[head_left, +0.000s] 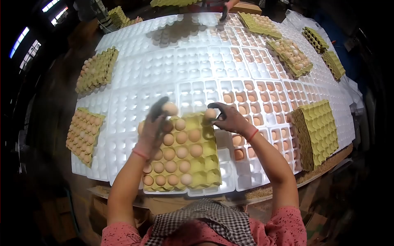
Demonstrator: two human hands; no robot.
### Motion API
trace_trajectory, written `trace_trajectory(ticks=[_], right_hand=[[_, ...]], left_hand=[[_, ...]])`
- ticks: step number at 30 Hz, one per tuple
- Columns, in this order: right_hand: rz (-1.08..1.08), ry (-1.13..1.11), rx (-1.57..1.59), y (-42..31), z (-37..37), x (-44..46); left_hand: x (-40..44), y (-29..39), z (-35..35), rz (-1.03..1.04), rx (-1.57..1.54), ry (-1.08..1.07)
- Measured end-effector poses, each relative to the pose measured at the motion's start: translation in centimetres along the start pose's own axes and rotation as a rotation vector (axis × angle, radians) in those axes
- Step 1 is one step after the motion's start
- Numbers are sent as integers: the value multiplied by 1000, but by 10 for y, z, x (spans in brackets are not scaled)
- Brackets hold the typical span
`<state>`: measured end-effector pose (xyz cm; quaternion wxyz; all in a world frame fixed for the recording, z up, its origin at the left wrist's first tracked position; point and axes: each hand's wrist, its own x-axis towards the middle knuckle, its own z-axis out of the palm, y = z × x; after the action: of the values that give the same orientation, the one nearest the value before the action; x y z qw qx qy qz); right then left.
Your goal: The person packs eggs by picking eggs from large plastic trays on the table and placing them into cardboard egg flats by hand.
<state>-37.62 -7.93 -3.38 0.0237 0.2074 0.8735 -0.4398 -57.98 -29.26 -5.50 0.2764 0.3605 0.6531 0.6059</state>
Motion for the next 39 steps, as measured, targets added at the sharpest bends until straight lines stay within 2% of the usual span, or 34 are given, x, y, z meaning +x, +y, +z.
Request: trace_trajectory(ticks=[1,2,3,4,5,6,8,9,10,11,13,15,17,19,21,23,25,26,27,28,29,30,31,32,33,35,37,39], right_hand=[[10,19,606,20,8,-1],[-106,61,476,21,11,2],[-222,105,342,21,13,4],[-334,154,-71,11,20,6],[-288,116,-412,-3,33,2],[-308,83,-588,-3,54,8],[-204,-64,-854,-24,78,13],[-338,167,-748,-5,84,13],[-318,110,-654,-1,77,8],[-238,121,-561,2,69,1],[-204,420,-350,17,38,-41],[70,614,-217,48,-3,-79],[288,805,-183,88,-38,-107],[556,696,-604,130,-56,-115],[603,269,-549,171,-68,-110],[432,400,-494,177,-69,-95],[85,603,-209,143,-76,-70],[-68,709,-140,141,-74,-42],[-124,739,-97,143,-74,-11],[-85,721,-70,145,-73,23],[-46,707,-44,147,-72,52],[59,539,-133,149,-73,71],[163,373,-221,148,-76,89],[202,425,-490,136,-75,93],[202,439,-490,138,-83,105],[64,825,-103,148,-103,123],[5,1016,-121,167,-116,141],[38,779,-294,190,-115,158]], left_hand=[[-6,9,-13,-60,-262,171],[-3,-16,-53,136,36,81],[-2,-13,-56,47,157,104],[-1,-11,-59,-46,281,117],[1,-8,-61,-139,402,118],[2,0,-44,-18,602,17],[-1,19,-5,217,1030,-196],[0,16,7,200,1084,-283],[1,13,19,187,1135,-372],[3,12,27,110,1166,-434],[13,5,27,70,1178,-474],[18,2,24,51,1166,-499],[17,-4,22,169,1240,-518],[15,9,32,183,1307,-514],[17,18,37,138,1419,-607],[19,35,38,28,1439,-583],[42,47,37,-132,1143,-534],[55,47,44,-48,962,-465],[68,45,56,36,779,-392],[83,41,73,87,608,-314],[98,43,92,41,521,-276],[116,29,107,185,470,-245],[129,25,123,222,476,-223],[145,12,135,257,476,-215],[159,-5,146,288,472,-211],[176,-22,166,375,559,-180],[187,-43,179,410,616,-211],[188,-52,191,392,726,-236]])
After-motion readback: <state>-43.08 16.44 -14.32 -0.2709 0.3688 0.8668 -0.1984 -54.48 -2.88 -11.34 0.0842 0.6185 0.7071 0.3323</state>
